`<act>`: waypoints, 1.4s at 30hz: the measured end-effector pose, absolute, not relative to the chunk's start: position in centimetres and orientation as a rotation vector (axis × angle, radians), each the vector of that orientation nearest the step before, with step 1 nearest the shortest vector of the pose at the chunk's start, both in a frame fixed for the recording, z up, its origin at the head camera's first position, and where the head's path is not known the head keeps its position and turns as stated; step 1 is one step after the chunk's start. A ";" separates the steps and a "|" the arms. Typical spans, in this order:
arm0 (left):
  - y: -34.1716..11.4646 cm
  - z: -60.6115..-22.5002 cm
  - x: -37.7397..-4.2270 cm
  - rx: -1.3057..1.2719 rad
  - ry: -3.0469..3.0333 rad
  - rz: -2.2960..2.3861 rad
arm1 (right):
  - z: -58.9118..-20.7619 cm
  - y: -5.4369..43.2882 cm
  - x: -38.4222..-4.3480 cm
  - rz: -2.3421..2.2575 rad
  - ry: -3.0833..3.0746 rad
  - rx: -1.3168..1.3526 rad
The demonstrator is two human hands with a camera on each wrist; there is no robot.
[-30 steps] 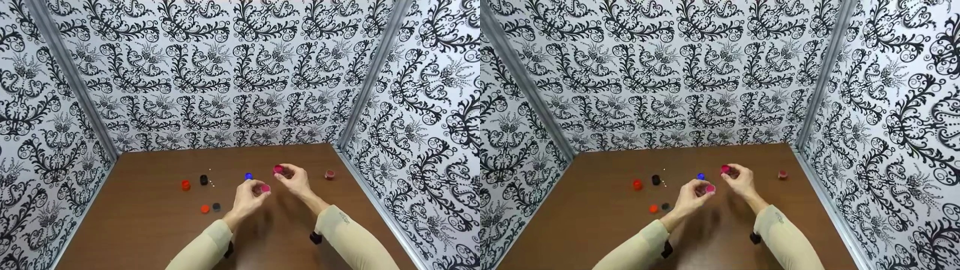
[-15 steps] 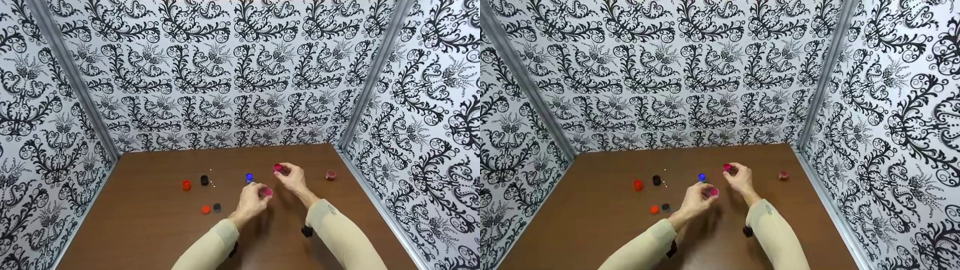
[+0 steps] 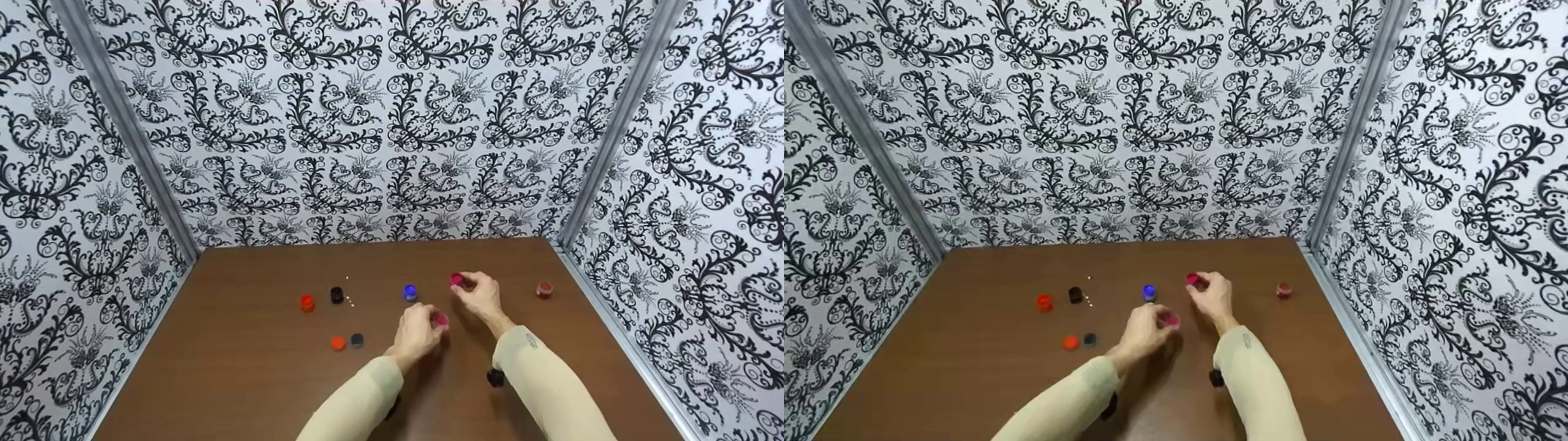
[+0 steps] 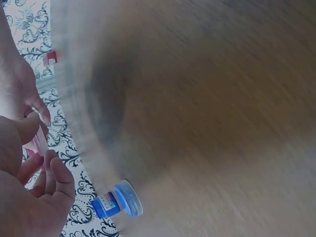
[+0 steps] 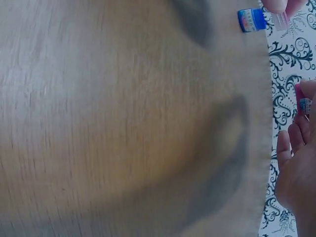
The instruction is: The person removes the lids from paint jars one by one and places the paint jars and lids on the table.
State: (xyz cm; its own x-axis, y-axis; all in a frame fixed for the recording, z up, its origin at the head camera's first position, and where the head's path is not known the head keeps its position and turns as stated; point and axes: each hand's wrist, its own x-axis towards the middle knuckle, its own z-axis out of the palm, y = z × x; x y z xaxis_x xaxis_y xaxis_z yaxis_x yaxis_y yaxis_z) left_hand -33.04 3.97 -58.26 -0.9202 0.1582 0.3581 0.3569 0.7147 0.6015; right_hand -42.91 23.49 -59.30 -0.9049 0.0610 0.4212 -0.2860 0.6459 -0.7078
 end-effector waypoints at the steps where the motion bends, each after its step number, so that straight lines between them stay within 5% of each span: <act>1: 4.0 -58.4 -33.1 -0.398 -2.647 -0.983 | -59.5 23.5 -43.0 1.147 -2.460 0.179; 20: 6.8 -59.9 -33.4 -0.365 -2.746 -0.515 | -61.2 24.5 -43.6 1.026 -2.709 0.010; 42: 7.0 -60.7 -33.8 -0.313 -2.876 -0.535 | -61.7 23.6 -44.0 0.917 -2.817 -0.120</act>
State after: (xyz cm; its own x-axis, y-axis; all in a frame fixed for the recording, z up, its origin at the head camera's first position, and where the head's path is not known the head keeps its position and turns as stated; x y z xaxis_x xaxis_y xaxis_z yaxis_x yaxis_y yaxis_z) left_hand -33.77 7.02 -60.66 -0.9578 0.1700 0.2317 0.2419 0.9122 0.3308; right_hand -43.96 23.61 -61.69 -0.9812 0.1309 0.1422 0.0221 0.8068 -0.5904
